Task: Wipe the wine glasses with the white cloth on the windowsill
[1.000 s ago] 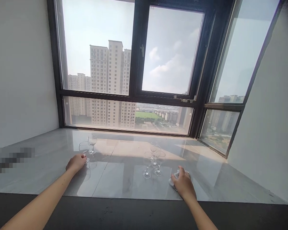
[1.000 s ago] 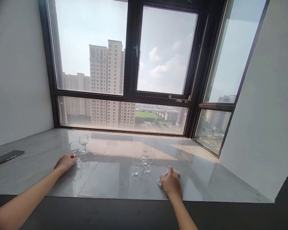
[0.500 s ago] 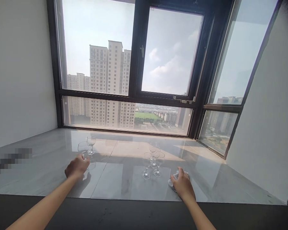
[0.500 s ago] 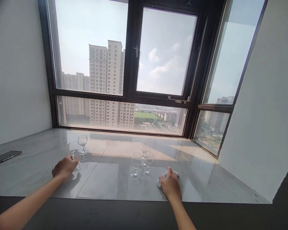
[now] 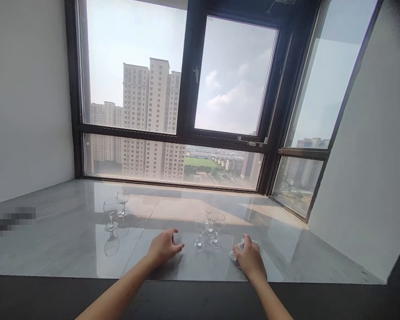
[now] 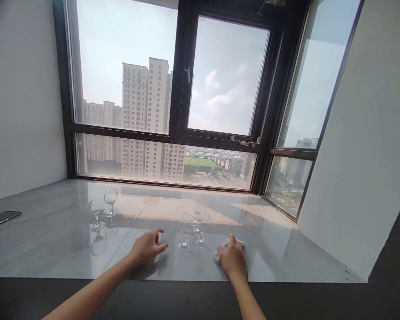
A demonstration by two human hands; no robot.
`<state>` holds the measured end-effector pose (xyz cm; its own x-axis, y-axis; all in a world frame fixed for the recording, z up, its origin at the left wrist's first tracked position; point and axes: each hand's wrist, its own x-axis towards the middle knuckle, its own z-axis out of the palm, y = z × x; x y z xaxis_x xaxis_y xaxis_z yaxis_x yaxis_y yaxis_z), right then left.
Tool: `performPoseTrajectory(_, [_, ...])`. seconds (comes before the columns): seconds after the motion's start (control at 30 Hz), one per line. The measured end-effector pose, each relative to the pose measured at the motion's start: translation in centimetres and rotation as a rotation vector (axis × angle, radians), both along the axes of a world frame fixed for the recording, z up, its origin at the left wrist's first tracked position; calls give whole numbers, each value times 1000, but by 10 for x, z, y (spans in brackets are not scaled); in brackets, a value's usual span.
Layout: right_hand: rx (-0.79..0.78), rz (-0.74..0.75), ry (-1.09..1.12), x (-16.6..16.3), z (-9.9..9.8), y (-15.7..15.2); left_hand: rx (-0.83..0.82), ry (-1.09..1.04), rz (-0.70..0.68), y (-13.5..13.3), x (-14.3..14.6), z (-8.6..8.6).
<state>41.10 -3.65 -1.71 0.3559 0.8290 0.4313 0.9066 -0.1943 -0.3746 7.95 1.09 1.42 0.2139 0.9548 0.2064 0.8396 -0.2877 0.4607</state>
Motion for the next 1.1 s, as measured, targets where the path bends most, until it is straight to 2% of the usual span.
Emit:
performPoseTrajectory(0.2, [-1, -4, 18, -2, 4, -3, -13, -22, 36, 14, 31, -1])
performPoseTrajectory(0.43, [12, -14, 20, -1, 2, -2, -23, -51, -8, 26, 54, 6])
performPoseTrajectory(0.83, [11, -24, 26, -3, 5, -5, -24, -133, -83, 18, 73, 8])
performPoseTrajectory(0.97, [19, -17, 15, -2, 3, -4, -59, -167, -134, 11, 79, 5])
performPoseTrajectory(1.1, [18, -14, 21, 0, 2, -3, -49, -160, -127, 5, 88, -1])
